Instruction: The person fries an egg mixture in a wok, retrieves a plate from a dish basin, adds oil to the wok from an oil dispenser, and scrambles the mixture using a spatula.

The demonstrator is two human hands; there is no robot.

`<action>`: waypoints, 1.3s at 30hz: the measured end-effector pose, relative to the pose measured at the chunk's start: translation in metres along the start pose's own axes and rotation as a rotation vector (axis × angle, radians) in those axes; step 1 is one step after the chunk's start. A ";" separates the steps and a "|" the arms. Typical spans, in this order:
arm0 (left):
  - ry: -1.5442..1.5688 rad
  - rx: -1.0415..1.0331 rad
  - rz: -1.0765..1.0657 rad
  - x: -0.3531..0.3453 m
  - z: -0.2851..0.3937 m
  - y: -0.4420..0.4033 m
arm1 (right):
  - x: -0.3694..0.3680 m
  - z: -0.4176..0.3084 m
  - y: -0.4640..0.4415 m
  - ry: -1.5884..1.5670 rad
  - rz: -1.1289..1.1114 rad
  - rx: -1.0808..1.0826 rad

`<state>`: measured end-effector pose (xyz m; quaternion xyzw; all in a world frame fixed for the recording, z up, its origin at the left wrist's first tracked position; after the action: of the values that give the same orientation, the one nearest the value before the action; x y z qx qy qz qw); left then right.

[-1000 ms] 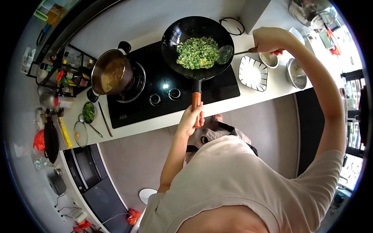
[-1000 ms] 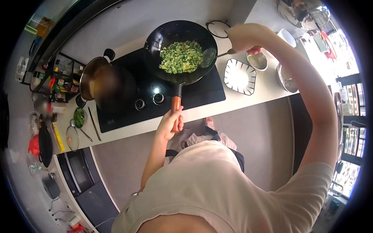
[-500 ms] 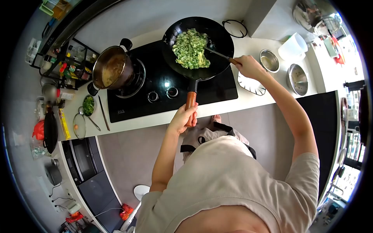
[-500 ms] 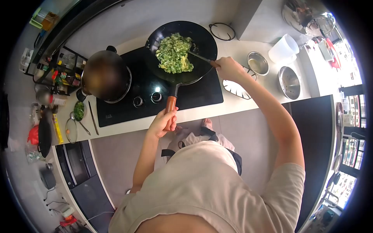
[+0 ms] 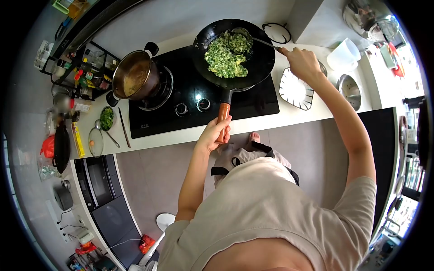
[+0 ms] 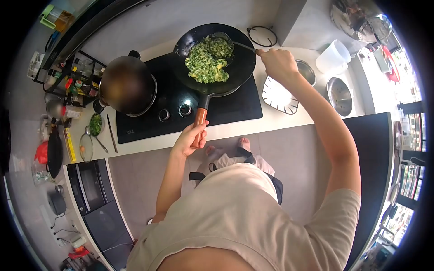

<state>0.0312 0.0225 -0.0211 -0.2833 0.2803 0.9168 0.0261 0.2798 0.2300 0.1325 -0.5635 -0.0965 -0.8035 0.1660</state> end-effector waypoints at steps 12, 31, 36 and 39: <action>0.012 -0.014 -0.027 0.003 -0.002 -0.002 | 0.029 0.051 0.005 -0.267 -0.146 -0.044; 0.023 -0.021 -0.029 0.000 0.000 -0.001 | 0.030 -0.062 -0.003 -0.809 -0.842 -0.035; 0.016 -0.001 -0.018 0.003 -0.004 -0.003 | 0.009 -0.092 0.008 -1.038 -0.663 -0.319; 0.001 0.000 -0.013 0.002 0.000 -0.002 | 0.005 -0.074 0.005 -1.232 -0.795 -0.310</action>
<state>0.0303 0.0239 -0.0227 -0.2854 0.2786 0.9165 0.0318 0.2154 0.1998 0.1112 -0.8511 -0.2538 -0.3462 -0.3022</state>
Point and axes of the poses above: each hand's wrist, its own y-axis away from the middle knuckle, its own x-axis out of the back of the hand, z = x × y, the point moved 3 cm from there along -y, towards the middle knuckle, and after that the axes turned 7 degrees about -x, right-handed, at the moved point
